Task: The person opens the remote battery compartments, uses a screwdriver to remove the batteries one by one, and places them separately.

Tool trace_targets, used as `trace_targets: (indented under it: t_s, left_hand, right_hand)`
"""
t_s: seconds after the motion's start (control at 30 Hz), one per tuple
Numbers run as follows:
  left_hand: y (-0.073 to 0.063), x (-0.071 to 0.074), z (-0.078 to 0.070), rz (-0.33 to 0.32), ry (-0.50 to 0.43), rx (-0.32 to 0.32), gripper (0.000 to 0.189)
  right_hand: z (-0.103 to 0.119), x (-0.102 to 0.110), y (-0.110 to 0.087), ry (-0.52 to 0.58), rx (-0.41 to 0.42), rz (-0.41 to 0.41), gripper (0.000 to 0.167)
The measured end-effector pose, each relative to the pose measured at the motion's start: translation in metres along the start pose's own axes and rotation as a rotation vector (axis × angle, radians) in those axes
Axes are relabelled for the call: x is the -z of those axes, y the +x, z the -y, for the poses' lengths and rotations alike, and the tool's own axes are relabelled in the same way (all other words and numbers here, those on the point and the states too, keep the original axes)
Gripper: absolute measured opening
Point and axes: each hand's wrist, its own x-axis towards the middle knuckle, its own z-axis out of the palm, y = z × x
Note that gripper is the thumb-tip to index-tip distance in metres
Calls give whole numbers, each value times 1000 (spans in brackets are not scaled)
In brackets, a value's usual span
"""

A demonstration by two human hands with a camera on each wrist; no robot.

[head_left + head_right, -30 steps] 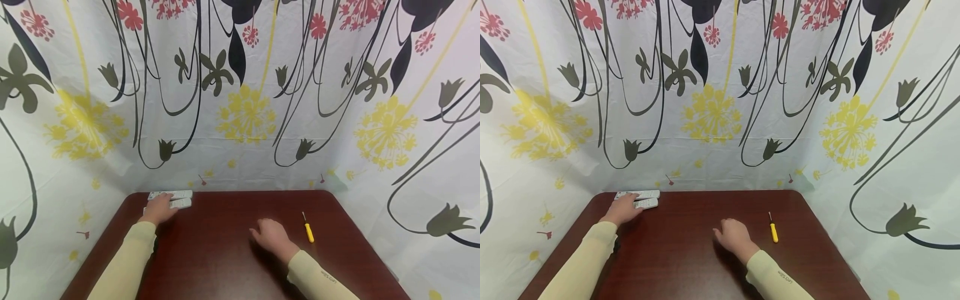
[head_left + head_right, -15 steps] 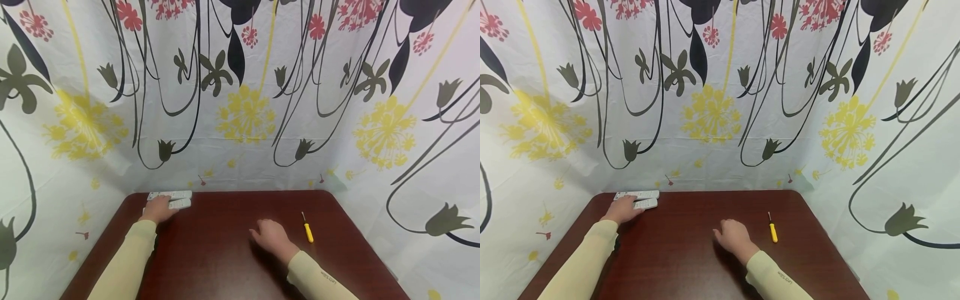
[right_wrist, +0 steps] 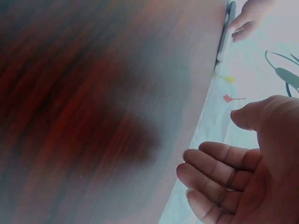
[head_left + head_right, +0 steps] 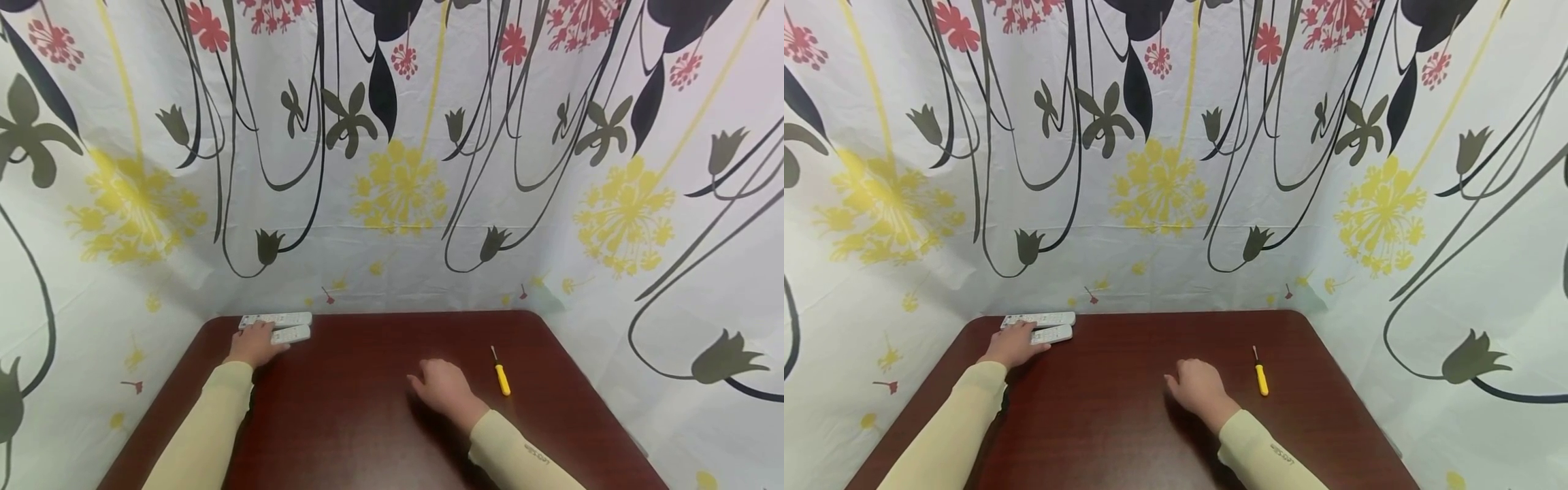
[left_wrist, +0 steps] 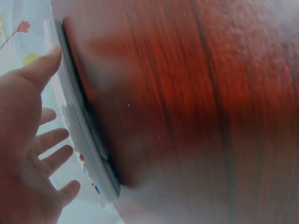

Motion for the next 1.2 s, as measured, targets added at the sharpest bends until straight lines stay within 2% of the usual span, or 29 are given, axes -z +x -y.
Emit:
trace_targets:
  t_s: [0.3, 0.7, 0.97, 1.2]
  left_hand:
    - [0, -7, 9, -12, -2, 4, 72]
    - [2, -9, 9, 23, 5, 14, 59]
    - [2, -12, 11, 12, -19, -32, 58]
    - [3, -17, 12, -43, -47, -95, 59]
  right_hand:
    - [3, 3, -3, -1, 1, -2, 31]
    - [3, 6, -4, 7, -3, 3, 30]
    - [-1, 4, -3, 0, -23, 14, 34]
    - [-1, 4, -3, -3, -20, 9, 36]
